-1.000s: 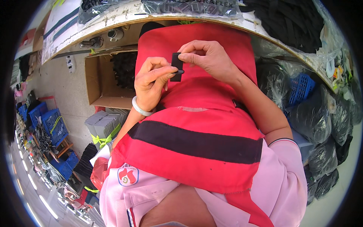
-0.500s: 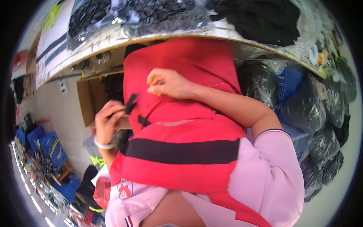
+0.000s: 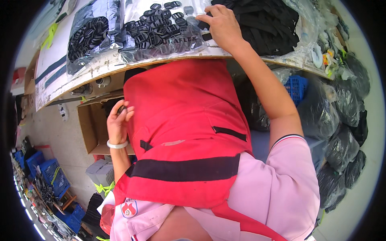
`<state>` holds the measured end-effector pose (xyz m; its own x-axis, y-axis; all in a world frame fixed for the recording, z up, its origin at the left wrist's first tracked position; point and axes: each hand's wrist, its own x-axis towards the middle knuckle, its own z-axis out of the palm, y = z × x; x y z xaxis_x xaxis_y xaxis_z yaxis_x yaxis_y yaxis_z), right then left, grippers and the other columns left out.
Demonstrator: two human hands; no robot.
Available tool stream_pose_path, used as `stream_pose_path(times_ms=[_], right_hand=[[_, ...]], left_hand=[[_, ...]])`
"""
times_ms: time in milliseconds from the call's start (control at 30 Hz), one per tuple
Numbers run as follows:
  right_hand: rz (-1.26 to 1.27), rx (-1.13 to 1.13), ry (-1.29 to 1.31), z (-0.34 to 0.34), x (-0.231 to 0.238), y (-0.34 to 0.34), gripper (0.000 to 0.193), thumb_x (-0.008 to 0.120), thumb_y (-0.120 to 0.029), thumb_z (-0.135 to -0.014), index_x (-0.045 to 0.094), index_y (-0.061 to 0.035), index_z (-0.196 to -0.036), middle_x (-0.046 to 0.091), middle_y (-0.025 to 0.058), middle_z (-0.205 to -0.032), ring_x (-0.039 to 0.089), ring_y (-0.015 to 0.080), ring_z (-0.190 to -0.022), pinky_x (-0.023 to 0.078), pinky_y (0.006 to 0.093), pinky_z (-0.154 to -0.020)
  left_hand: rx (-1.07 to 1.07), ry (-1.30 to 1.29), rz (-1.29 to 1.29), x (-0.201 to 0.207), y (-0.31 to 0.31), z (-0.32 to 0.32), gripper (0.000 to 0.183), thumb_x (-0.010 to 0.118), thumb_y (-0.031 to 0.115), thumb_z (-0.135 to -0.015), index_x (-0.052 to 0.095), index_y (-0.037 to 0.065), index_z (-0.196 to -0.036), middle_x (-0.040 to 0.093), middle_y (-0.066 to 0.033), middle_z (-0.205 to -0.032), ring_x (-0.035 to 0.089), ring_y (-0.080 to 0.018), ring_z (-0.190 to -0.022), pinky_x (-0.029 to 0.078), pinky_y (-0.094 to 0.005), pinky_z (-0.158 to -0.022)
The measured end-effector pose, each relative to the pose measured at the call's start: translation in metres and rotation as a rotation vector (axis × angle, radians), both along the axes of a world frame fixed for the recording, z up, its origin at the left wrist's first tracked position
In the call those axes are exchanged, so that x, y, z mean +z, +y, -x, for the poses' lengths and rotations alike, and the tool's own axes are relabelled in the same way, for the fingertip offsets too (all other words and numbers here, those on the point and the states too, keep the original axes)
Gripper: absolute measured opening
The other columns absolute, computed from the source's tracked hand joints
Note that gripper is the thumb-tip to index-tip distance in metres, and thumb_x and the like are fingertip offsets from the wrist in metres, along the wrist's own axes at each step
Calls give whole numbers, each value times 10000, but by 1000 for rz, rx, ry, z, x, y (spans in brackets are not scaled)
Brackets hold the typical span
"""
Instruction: Manually threading plastic buckles onto black nylon straps at a workbench.
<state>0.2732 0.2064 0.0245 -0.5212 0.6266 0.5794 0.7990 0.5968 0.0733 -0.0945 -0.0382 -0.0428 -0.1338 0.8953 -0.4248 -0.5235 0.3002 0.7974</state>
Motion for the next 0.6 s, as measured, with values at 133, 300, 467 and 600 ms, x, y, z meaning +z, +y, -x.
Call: stream_pose_path(times_ms=[133, 300, 467, 600], right_hand=[[-10, -37, -191, -10, -7, 27, 148, 631, -104, -829, 707, -126, -954, 659, 17, -986, 570, 229, -1019, 433, 358, -904], [3, 28, -73, -18, 13, 29, 122, 680, -174, -817, 709, -110, -917, 671, 1, -971, 590, 215, -979, 453, 356, -844], [-14, -81, -220, -28, 1, 39, 210, 691, -187, -818, 696, -129, -1020, 646, 19, -1055, 568, 234, -1048, 444, 358, -901], [204, -126, -284, -25, 9, 43, 300, 685, -205, -825, 671, -153, -1121, 624, 31, -1118, 541, 236, -1118, 422, 375, -952]], left_hand=[[-168, 72, -64, 18, 16, -38, 270, 466, -26, -971, 554, -37, -1226, 648, -142, -1044, 674, -198, -765, 577, -289, -648], [-219, 127, -88, 21, 11, -46, 394, 442, 4, -991, 351, 10, -1374, 647, -184, -960, 660, -208, -661, 549, -269, -548], [-249, 65, -52, 16, 23, -55, 247, 452, 30, -996, 367, 21, -1227, 645, -196, -926, 683, -237, -675, 557, -275, -521], [-284, 64, -57, 21, 30, -64, 218, 463, 46, -997, 387, 22, -1199, 647, -186, -921, 686, -235, -680, 557, -275, -522]])
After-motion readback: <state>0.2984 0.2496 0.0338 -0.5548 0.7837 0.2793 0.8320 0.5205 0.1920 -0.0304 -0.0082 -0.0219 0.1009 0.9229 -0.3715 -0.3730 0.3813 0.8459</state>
